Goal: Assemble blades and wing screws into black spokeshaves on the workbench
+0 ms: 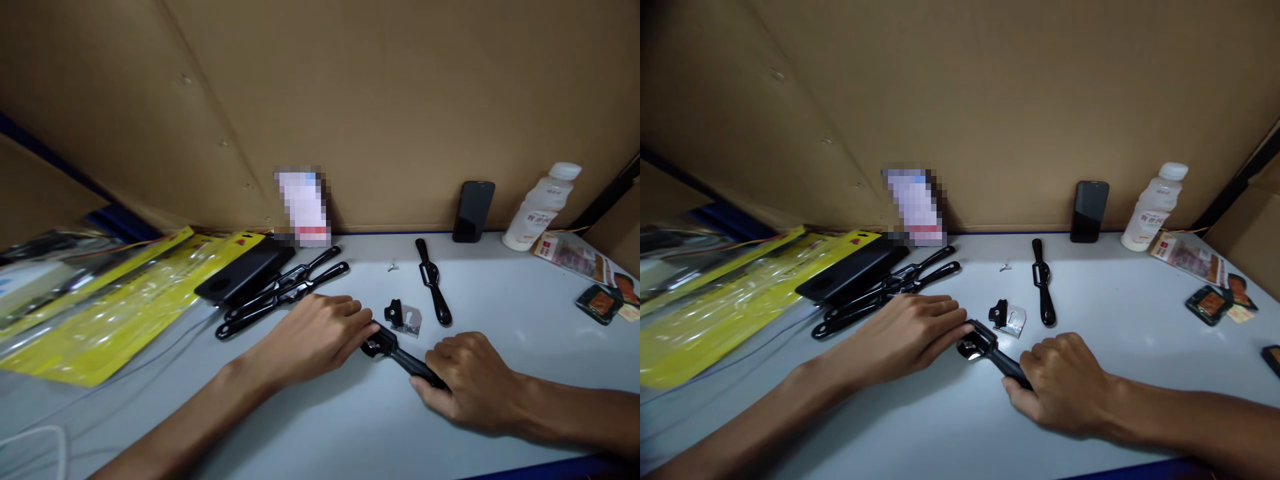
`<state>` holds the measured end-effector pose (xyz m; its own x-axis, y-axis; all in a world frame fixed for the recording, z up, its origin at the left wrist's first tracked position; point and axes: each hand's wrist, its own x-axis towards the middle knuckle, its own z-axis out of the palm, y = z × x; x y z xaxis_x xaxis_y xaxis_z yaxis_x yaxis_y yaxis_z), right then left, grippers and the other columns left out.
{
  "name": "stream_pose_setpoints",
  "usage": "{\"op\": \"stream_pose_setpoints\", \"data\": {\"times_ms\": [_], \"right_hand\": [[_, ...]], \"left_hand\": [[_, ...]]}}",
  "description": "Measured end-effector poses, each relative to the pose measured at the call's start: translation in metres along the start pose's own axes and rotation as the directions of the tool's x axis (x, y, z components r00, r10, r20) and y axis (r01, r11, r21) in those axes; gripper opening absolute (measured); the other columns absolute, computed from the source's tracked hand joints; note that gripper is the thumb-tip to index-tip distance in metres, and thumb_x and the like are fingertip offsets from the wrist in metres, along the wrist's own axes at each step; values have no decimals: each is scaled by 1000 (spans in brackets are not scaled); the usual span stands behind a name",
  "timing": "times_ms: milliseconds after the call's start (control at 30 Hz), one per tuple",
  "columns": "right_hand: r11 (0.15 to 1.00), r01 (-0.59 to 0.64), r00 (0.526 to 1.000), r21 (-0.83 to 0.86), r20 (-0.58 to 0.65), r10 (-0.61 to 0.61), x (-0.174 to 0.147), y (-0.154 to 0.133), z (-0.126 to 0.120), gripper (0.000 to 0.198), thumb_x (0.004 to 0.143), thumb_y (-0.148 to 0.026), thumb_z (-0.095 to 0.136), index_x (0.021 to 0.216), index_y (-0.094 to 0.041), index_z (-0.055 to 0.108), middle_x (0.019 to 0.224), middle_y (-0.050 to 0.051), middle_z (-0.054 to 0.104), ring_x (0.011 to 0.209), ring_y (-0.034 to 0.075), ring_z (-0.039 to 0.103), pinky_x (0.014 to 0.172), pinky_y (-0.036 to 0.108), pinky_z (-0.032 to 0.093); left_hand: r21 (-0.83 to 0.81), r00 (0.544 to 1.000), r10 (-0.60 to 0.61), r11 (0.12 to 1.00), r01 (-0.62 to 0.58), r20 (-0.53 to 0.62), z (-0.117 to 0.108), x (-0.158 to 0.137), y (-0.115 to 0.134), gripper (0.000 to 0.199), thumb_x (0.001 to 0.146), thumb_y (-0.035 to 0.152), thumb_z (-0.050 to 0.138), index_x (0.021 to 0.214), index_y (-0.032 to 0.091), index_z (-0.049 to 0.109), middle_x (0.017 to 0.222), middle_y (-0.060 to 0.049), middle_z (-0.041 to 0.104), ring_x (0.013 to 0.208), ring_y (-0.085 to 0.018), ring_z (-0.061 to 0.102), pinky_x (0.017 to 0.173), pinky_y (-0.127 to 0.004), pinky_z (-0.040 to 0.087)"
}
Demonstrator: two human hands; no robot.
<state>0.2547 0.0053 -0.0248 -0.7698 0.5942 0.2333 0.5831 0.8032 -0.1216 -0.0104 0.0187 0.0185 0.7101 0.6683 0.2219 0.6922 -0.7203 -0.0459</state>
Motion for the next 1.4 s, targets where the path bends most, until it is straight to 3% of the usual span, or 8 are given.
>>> {"op": "stream_pose_setpoints", "data": {"times_ms": [233,367,567,800,900,967,1133,1400], "right_hand": [[999,31,999,33,-37,-30,0,0,-1,32,97,-34,44,75,-18,60,60,1,61,49,13,47,54,34,24],[985,168,984,36,-62,-166,-1,3,-3,43,104,-42,35,80,-18,61,63,2,61,51,14,48,55,34,29],[914,404,914,36,-52,-402,-1,6,-9,41,108,-43,31,129,-20,57,72,-1,63,54,15,52,52,32,32],[968,252,954,-8,-165,-250,-1,3,-5,29,105,-24,37,116,-12,60,76,3,66,60,15,59,56,33,41],[988,148,967,-33,-203,-152,0,4,-3,28,106,-26,36,114,-11,59,80,4,68,61,16,60,55,33,43],[992,107,975,-63,-189,-117,1,4,-2,31,106,-29,35,115,-11,59,83,6,69,61,17,61,54,34,44],[991,109,978,-82,-167,-122,0,5,-2,28,103,-21,38,113,-11,63,92,10,69,67,19,63,57,34,48],[987,132,980,-90,-136,-143,-2,8,1,32,98,-12,39,119,-12,63,126,18,64,85,20,66,69,34,54]], "left_hand": [[30,994,-88,996,87,63,6,1,3,46,107,34,36,71,17,58,62,-2,61,53,-14,52,52,-31,28],[22,987,-118,993,117,112,10,2,7,43,106,34,38,74,17,61,67,-3,65,57,-15,58,53,-31,30],[42,987,-108,994,103,118,6,2,9,48,105,45,37,75,17,62,66,-4,62,56,-16,58,52,-32,31],[34,984,-96,995,92,148,7,3,9,45,104,46,38,78,17,62,71,-4,63,64,-18,60,55,-31,37],[95,971,-208,976,197,121,3,4,-1,44,105,42,36,83,17,65,80,-7,66,75,-21,63,61,-31,44],[200,934,-348,924,326,82,-2,3,-15,39,104,36,37,90,17,67,89,-10,68,88,-25,64,68,-33,48],[440,752,-647,716,542,125,-6,-8,-51,42,101,40,41,128,15,62,115,-17,65,108,-34,62,86,-42,51],[425,636,-695,714,556,336,-5,-10,-56,54,102,45,38,153,27,40,129,-17,62,115,-34,62,94,-44,50]]}}
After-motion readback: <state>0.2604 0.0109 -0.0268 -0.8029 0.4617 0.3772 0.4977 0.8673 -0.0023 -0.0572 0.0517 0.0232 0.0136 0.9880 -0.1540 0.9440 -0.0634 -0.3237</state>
